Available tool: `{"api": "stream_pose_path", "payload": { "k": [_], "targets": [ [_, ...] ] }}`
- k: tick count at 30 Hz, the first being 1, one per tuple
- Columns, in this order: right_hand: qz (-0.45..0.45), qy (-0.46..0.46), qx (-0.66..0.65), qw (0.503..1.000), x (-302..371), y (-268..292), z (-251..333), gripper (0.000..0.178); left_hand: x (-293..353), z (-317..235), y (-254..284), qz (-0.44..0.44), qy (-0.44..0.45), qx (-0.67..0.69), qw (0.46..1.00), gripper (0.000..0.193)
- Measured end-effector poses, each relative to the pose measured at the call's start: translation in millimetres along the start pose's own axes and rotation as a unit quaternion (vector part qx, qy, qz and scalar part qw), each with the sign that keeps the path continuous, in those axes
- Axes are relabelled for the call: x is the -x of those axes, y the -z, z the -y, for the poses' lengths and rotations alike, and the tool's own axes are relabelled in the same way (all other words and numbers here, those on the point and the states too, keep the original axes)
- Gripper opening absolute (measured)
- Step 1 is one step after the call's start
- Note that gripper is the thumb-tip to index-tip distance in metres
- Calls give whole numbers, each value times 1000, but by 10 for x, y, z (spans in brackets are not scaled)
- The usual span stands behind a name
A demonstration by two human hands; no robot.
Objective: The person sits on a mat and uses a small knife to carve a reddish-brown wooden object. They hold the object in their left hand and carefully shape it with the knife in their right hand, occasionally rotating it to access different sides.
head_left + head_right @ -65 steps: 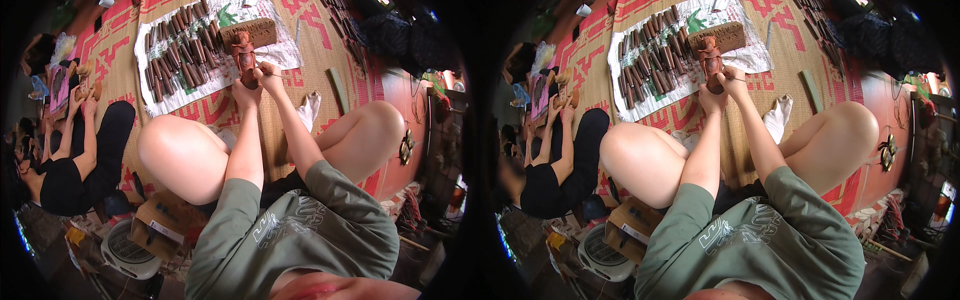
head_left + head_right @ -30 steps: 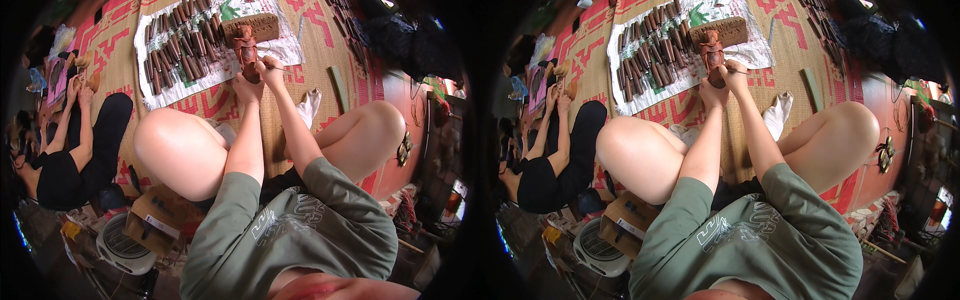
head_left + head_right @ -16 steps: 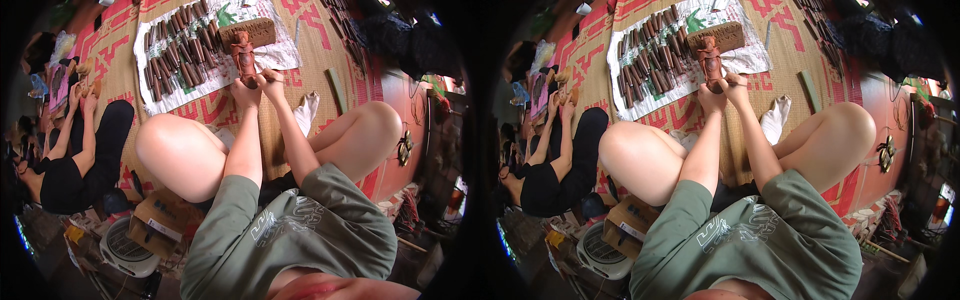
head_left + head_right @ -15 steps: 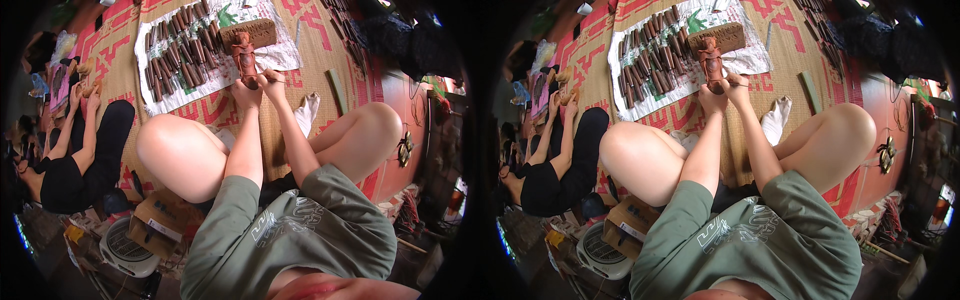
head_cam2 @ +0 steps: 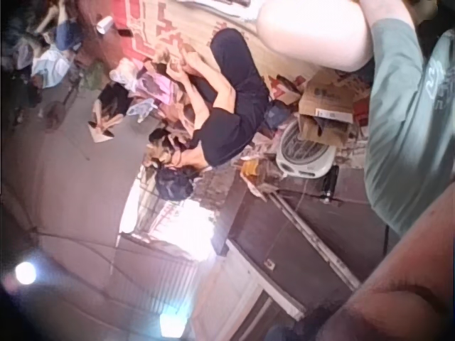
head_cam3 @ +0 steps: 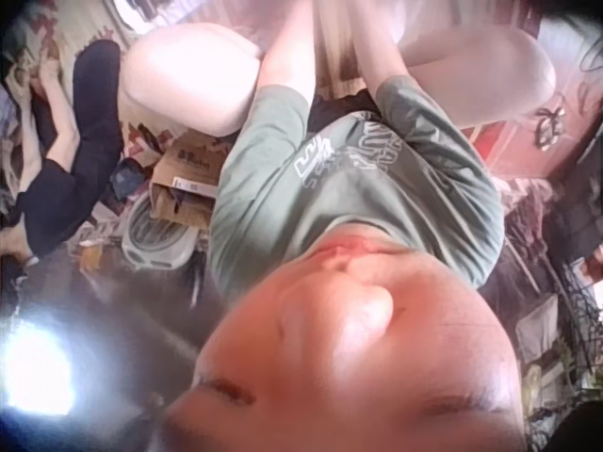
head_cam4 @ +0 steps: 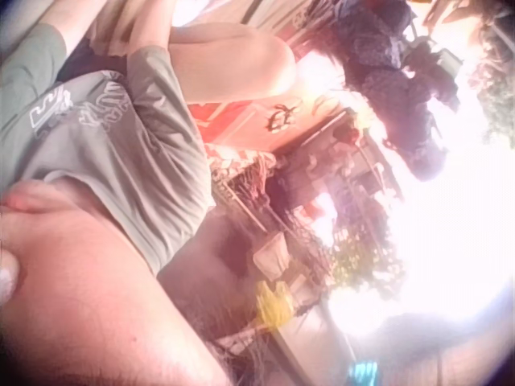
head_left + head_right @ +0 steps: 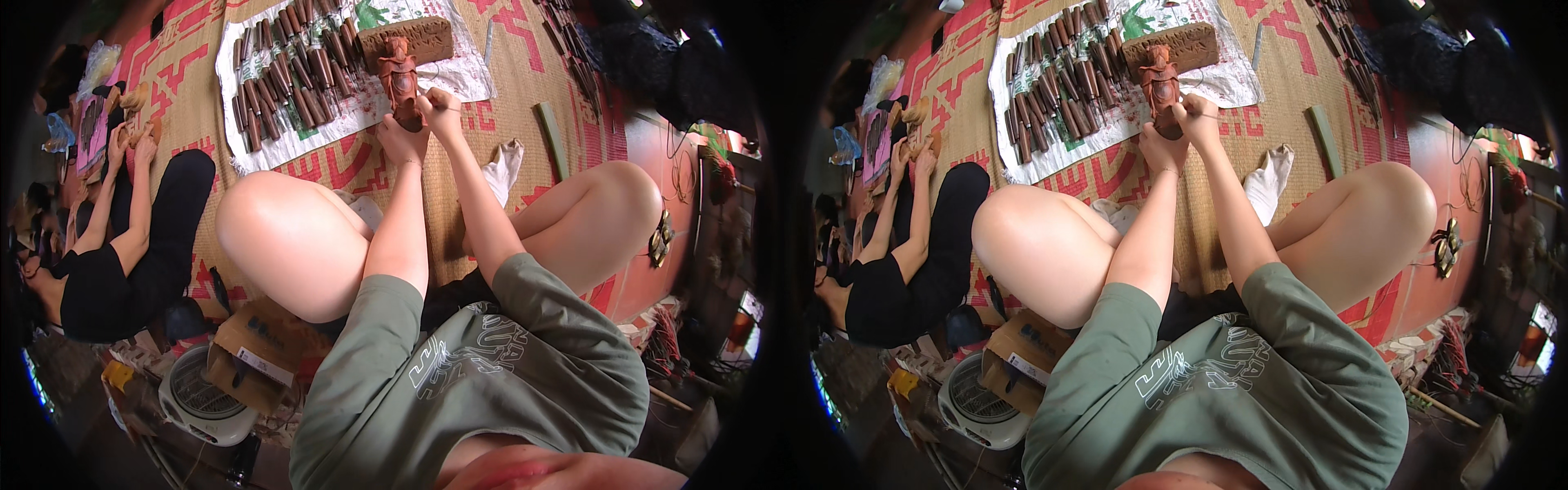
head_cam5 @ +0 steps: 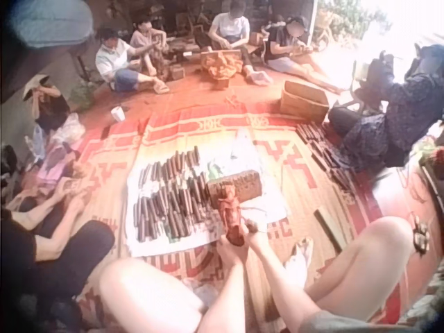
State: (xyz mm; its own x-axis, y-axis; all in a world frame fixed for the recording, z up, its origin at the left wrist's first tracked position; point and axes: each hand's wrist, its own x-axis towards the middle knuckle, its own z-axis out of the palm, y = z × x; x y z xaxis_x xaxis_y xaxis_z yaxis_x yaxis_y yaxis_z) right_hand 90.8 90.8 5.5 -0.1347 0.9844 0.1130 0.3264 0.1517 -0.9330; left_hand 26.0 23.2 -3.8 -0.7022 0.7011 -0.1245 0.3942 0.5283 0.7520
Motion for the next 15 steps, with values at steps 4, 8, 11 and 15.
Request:
{"api": "stream_pose_path", "payload": {
  "k": [4, 8, 11, 15],
  "targets": [
    [24, 1, -1, 1000, 68, 85, 77, 16, 25, 46, 23, -9, -9, -14, 1000, 64],
    [20, -25, -42, 999, -73, 30, 172, 16, 26, -28, 22, 1, 1, -3, 1000, 63],
    [40, 33, 14, 999, 26, 21, 20, 15, 5, 61, -42, 8, 9, 4, 1000, 61],
    [6, 29, 9, 1000, -23, 49, 90, 15, -14, -15, -15, -7, -4, -20, 1000, 60]
  ]
}}
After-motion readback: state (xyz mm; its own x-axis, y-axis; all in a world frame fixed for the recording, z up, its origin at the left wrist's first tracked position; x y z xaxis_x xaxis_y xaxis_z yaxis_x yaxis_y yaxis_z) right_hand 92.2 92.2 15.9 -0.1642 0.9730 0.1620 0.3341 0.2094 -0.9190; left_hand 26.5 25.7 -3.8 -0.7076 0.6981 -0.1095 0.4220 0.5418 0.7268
